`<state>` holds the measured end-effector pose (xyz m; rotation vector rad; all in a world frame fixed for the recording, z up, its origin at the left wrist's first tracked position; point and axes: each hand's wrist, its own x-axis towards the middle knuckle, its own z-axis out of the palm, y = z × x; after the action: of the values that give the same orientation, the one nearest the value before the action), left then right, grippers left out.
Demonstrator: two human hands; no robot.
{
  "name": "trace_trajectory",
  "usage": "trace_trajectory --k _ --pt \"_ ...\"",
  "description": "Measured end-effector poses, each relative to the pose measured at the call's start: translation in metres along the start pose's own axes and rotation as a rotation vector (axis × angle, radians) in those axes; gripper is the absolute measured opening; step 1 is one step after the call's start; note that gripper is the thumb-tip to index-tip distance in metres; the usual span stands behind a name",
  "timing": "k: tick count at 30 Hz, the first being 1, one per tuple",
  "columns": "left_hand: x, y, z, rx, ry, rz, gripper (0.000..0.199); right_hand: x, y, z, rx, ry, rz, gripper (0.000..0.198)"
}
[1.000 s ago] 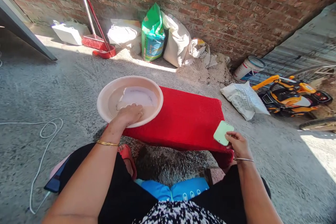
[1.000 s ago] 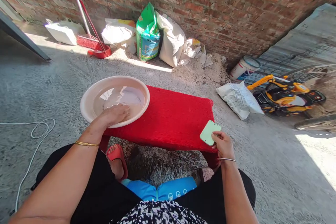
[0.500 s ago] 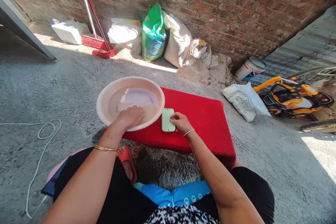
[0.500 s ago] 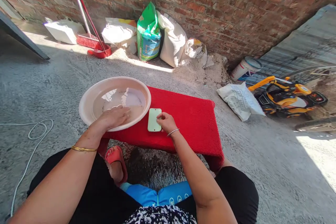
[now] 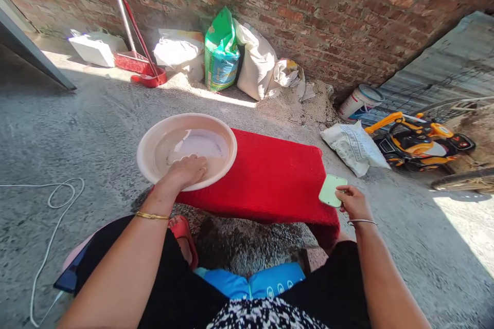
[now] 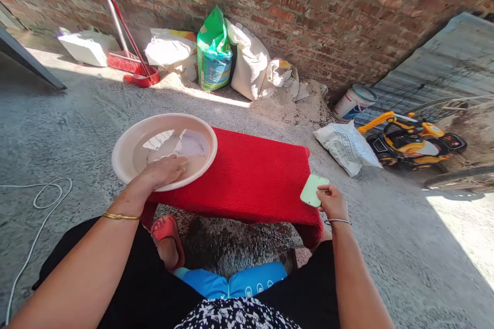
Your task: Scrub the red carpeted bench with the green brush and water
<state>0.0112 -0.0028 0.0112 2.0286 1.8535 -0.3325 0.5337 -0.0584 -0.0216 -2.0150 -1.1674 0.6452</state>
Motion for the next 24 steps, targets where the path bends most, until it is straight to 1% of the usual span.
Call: trace_trajectory --k 2,4,7,9,10,11,13,15,16,17,19,21,24 --pt "-0.001 0.0 -0.001 0.009 0.006 0.01 0.049 -0.012 -0.018 0.016 0.115 -0.099 0.044 0.036" --pt "-0.003 0.001 -0.002 0.014 0.001 0.013 0.049 -0.025 -0.042 0.043 0.195 -0.25 0.036 0.038" --pt "-0.005 0.004 -0.005 -0.009 -0.01 0.002 0.049 -0.037 -0.072 0.083 0.202 -0.458 -0.029 0.04" --pt "-0.007 0.006 -0.006 -0.03 -0.003 -0.004 0.048 -0.038 -0.079 0.1 0.162 -0.542 -0.084 0.042" --pt "-0.008 0.006 -0.006 -0.035 0.003 -0.005 0.048 -0.037 -0.079 0.105 0.124 -0.543 -0.115 0.043" --pt "-0.008 0.007 -0.006 -0.04 0.01 -0.006 0.048 -0.037 -0.078 0.107 0.073 -0.502 -0.148 0.044" --pt "-0.009 0.008 -0.006 -0.048 0.019 -0.003 0.047 -0.039 -0.072 0.109 -0.053 -0.327 -0.221 0.046" --pt "-0.009 0.008 -0.005 -0.057 0.02 0.0 0.047 -0.048 -0.066 0.112 -0.172 -0.143 -0.298 0.051" --pt "-0.009 0.007 -0.004 -0.061 0.021 0.001 0.047 -0.054 -0.064 0.114 -0.221 -0.088 -0.342 0.054" --pt "-0.009 0.007 -0.004 -0.064 0.022 0.0 0.047 -0.061 -0.062 0.118 -0.266 -0.059 -0.388 0.057" --pt "-0.009 0.007 -0.004 -0.066 0.029 -0.004 0.047 -0.075 -0.06 0.127 -0.354 -0.044 -0.471 0.058" --pt "-0.009 0.006 -0.004 -0.063 0.031 -0.007 0.045 -0.083 -0.059 0.135 -0.43 -0.04 -0.514 0.051" --pt "-0.008 0.005 -0.004 -0.051 0.018 0.002 0.045 -0.084 -0.065 0.144 -0.479 -0.038 -0.504 0.036"
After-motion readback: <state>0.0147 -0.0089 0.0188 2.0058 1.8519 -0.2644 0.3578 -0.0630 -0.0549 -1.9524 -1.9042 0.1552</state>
